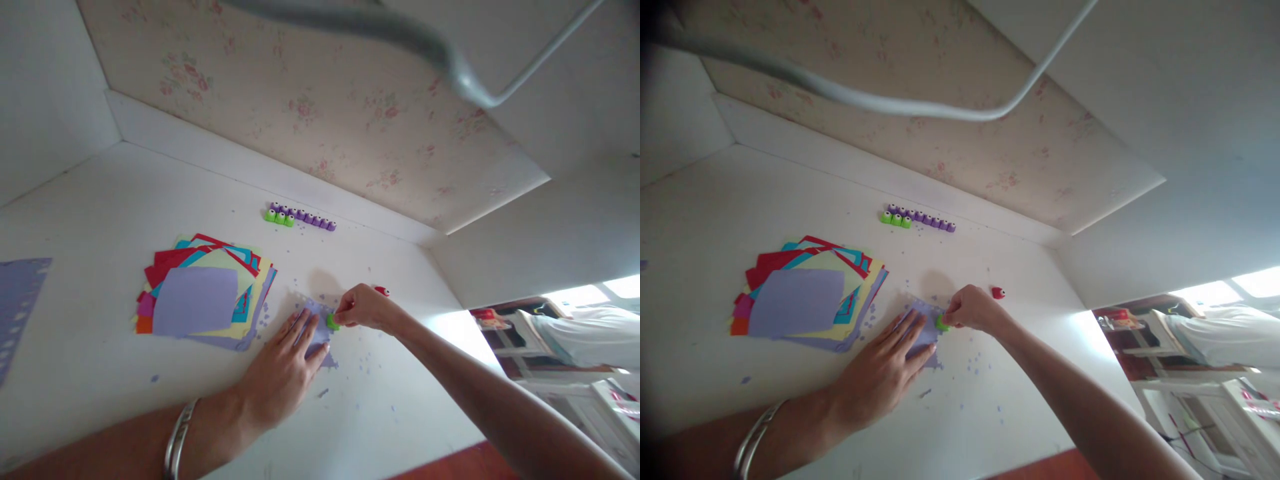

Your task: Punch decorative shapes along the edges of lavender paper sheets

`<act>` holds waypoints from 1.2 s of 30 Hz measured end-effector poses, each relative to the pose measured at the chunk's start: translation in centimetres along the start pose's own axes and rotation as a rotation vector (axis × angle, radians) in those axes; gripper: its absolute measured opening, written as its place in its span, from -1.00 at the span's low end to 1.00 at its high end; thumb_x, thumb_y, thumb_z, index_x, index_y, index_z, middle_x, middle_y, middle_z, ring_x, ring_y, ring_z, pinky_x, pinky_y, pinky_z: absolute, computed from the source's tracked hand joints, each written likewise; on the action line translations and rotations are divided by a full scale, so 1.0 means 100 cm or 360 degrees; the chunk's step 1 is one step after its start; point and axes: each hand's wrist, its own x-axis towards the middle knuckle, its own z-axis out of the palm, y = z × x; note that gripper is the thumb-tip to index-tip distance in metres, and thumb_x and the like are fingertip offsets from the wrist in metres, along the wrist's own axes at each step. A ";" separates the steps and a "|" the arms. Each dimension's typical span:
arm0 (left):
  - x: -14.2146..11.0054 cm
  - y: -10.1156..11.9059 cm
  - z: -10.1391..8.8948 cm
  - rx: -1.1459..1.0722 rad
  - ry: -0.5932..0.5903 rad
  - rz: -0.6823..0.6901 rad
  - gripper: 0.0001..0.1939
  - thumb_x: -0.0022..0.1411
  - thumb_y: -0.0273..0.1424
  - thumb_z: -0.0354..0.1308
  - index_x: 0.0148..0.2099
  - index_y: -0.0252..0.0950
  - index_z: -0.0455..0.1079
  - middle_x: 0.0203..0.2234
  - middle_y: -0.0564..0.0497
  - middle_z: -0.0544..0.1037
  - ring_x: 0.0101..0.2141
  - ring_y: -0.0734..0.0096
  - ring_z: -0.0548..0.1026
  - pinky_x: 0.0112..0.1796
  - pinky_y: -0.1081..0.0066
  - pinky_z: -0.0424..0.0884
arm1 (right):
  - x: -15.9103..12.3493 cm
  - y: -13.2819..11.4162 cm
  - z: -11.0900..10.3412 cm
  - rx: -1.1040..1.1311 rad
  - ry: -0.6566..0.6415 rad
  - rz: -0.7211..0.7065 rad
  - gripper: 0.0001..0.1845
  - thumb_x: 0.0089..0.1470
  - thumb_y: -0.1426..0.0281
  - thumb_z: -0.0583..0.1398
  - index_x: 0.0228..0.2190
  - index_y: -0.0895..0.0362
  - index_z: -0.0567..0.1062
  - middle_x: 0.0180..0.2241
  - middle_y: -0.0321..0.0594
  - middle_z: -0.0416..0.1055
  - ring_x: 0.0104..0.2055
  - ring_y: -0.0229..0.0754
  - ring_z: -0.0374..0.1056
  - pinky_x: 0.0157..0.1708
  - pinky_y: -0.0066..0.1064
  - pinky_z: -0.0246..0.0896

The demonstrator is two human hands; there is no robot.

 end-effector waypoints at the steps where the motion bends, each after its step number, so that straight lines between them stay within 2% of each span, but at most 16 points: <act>1: 0.000 0.000 -0.001 0.0008 0.0015 0.0009 -0.65 0.38 -0.33 0.07 0.16 -0.23 0.42 0.27 -0.21 0.28 0.28 -0.05 0.20 0.21 0.00 0.24 | 0.000 0.000 0.000 -0.0012 0.0000 -0.0009 -0.87 -0.15 0.32 0.34 -0.59 0.13 0.60 -0.62 -0.27 0.49 -0.56 -0.28 0.32 -0.59 -0.48 0.06; 7: 0.002 -0.002 -0.003 0.0053 0.0083 0.0040 -0.66 0.36 -0.31 0.10 0.13 -0.22 0.45 0.23 -0.23 0.33 0.24 -0.07 0.27 0.19 0.02 0.28 | 0.000 0.003 0.001 0.0007 -0.0001 0.0005 -0.85 -0.15 0.29 0.35 -0.57 0.13 0.62 -0.61 -0.27 0.49 -0.54 -0.28 0.35 -0.59 -0.50 0.09; 12: 0.000 -0.001 0.002 0.0023 0.0110 0.0001 -0.65 0.34 -0.28 0.13 0.13 -0.21 0.46 0.25 -0.20 0.30 0.25 -0.05 0.25 0.22 -0.01 0.22 | 0.004 0.010 0.000 0.0133 -0.0079 -0.0026 -0.86 -0.14 0.30 0.37 -0.50 0.11 0.65 -0.59 -0.29 0.51 -0.47 -0.26 0.43 -0.48 -0.50 0.25; 17: 0.000 0.000 -0.004 0.0047 0.0061 -0.0044 -0.67 0.35 -0.30 0.11 0.12 -0.18 0.47 0.26 -0.18 0.29 0.26 -0.04 0.24 0.20 0.00 0.23 | -0.004 0.016 -0.006 0.0394 -0.0134 -0.0174 -0.74 -0.08 0.30 0.37 -0.28 0.09 0.67 -0.34 -0.20 0.62 -0.33 -0.21 0.50 -0.34 -0.45 0.39; 20: 0.000 0.000 -0.008 0.0052 0.0047 -0.0099 -0.67 0.35 -0.30 0.10 0.12 -0.16 0.47 0.27 -0.17 0.28 0.26 -0.05 0.24 0.20 0.00 0.23 | -0.015 0.016 0.000 0.0265 -0.0032 -0.0289 -0.68 -0.05 0.26 0.36 -0.18 0.01 0.66 -0.24 -0.23 0.63 -0.25 -0.16 0.52 -0.30 -0.43 0.40; 23: 0.000 0.000 -0.008 0.0055 0.0044 -0.0142 -0.68 0.35 -0.30 0.11 0.11 -0.16 0.47 0.26 -0.16 0.29 0.26 -0.06 0.22 0.19 -0.02 0.23 | -0.022 0.018 0.013 0.0090 0.0175 -0.0343 -0.69 -0.05 0.33 0.36 -0.18 -0.04 0.66 -0.25 -0.27 0.64 -0.26 -0.14 0.53 -0.29 -0.41 0.39; 28: 0.000 0.001 -0.006 0.0073 0.0052 -0.0183 -0.68 0.36 -0.27 0.11 0.11 -0.14 0.47 0.24 -0.14 0.32 0.27 -0.09 0.18 0.19 -0.05 0.20 | -0.032 0.023 0.028 -0.0062 0.0379 -0.0408 -0.76 0.10 0.39 0.24 -0.19 0.01 0.65 -0.27 -0.22 0.64 -0.25 -0.12 0.54 -0.20 -0.34 0.36; 33: 0.000 0.001 -0.005 0.0121 0.0059 -0.0161 -0.67 0.36 -0.23 0.10 0.12 -0.12 0.46 0.24 -0.15 0.32 0.28 -0.13 0.17 0.20 -0.07 0.19 | -0.045 0.033 0.030 -0.0135 0.0534 -0.0422 -0.75 0.15 0.36 0.18 -0.21 0.06 0.65 -0.29 -0.16 0.63 -0.28 -0.11 0.52 -0.26 -0.33 0.34; 36: 0.000 0.001 -0.005 0.0157 0.0058 -0.0163 -0.66 0.36 -0.21 0.11 0.13 -0.12 0.46 0.25 -0.15 0.31 0.29 -0.14 0.16 0.20 -0.07 0.19 | -0.053 0.043 0.034 -0.0048 0.0629 -0.0353 -0.71 0.16 0.31 0.17 -0.14 0.06 0.63 -0.26 -0.15 0.62 -0.28 -0.11 0.53 -0.26 -0.32 0.35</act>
